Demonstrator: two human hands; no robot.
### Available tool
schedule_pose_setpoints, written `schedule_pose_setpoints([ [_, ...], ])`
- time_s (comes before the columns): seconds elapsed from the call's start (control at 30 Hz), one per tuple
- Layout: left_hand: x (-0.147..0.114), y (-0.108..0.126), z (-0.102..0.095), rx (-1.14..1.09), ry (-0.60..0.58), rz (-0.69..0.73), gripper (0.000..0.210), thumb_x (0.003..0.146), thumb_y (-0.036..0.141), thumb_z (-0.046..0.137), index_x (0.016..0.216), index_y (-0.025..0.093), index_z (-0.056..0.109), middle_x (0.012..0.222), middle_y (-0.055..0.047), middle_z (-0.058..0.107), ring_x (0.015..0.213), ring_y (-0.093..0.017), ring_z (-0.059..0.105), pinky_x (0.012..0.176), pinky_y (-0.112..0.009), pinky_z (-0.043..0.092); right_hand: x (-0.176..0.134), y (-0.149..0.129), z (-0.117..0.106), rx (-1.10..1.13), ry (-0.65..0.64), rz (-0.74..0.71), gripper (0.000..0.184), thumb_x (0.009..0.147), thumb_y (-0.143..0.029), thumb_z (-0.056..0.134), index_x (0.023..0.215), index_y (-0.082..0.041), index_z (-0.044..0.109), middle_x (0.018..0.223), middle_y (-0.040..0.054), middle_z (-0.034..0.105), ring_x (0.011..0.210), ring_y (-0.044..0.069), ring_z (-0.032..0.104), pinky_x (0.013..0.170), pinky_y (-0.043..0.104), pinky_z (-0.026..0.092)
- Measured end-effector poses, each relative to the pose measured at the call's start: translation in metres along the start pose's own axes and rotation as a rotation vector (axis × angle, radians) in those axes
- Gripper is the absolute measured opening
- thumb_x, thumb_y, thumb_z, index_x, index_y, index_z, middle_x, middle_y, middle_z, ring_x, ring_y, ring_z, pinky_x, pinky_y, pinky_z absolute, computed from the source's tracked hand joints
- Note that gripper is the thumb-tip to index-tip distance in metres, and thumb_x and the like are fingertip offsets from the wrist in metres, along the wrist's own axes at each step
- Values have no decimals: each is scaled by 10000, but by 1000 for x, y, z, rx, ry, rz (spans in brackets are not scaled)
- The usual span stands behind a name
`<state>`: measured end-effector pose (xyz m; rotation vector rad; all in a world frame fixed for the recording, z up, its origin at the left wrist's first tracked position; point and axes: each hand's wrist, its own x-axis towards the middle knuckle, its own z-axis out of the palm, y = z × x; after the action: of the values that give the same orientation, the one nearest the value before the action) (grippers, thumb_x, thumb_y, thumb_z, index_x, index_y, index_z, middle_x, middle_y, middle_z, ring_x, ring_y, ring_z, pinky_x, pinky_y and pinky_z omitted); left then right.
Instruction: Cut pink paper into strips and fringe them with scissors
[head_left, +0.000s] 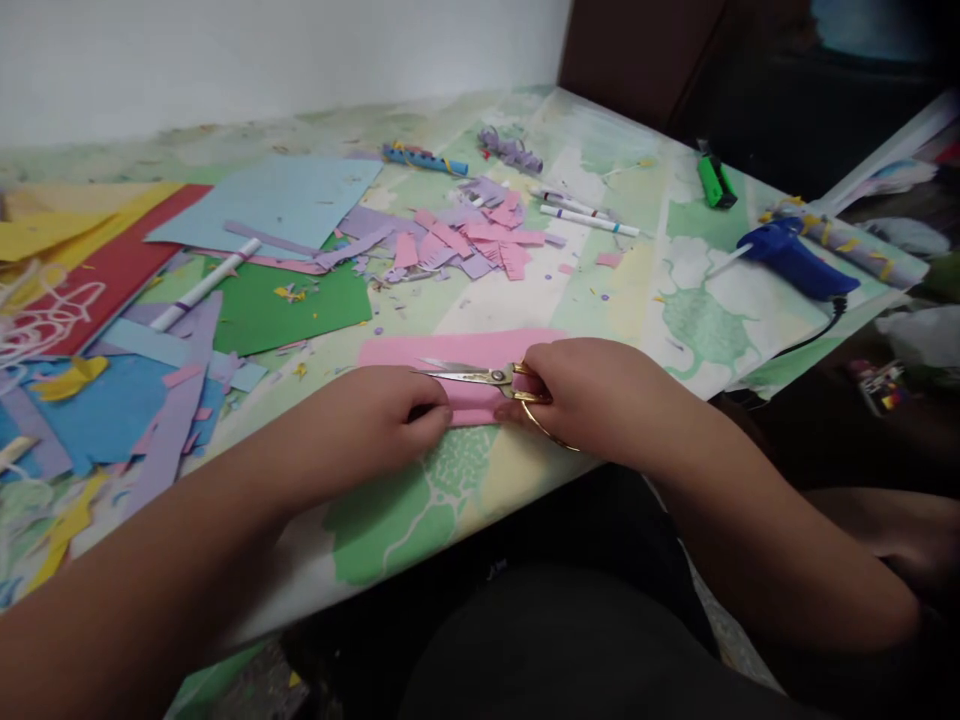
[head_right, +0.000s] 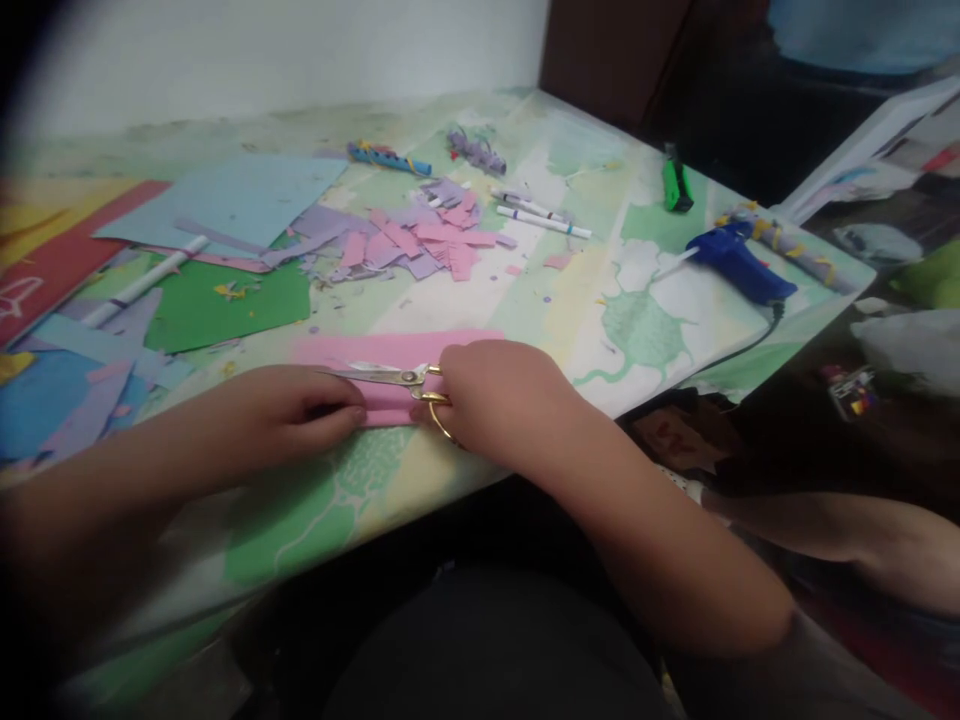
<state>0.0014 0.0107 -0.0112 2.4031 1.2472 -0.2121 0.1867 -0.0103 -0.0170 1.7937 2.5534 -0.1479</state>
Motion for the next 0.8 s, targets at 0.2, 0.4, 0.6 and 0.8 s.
schedule_pose_setpoints([
  [0.2,-3,-1,3,-5,4,-25,296,710,350,306,609,184,529,574,16,522,500,-99,430,467,-222,285,8,0,-1,37,-24,-62,353,651,-534,402,655,-196,504,590,7,527,461,98,386,409,212,185],
  [0.4,-6,-1,7,104,90,-88,339,711,410,301,582,196,531,543,5,519,479,-109,425,441,-236,268,15,3,0,69,-66,-45,428,628,-592,385,634,-184,515,616,23,524,502,107,405,426,220,207],
  [0.6,-9,-3,10,116,145,-85,330,706,433,316,582,200,514,544,3,518,459,-104,418,419,-233,260,19,0,-1,67,-72,-35,396,628,-572,404,664,-199,530,612,26,530,516,124,422,438,223,216],
  [0.8,-12,-1,8,60,147,-82,275,705,416,339,672,205,513,611,4,532,503,-111,429,439,-228,272,19,-2,-1,60,-99,-34,438,617,-596,394,673,-187,540,587,33,516,504,122,422,432,228,219],
])
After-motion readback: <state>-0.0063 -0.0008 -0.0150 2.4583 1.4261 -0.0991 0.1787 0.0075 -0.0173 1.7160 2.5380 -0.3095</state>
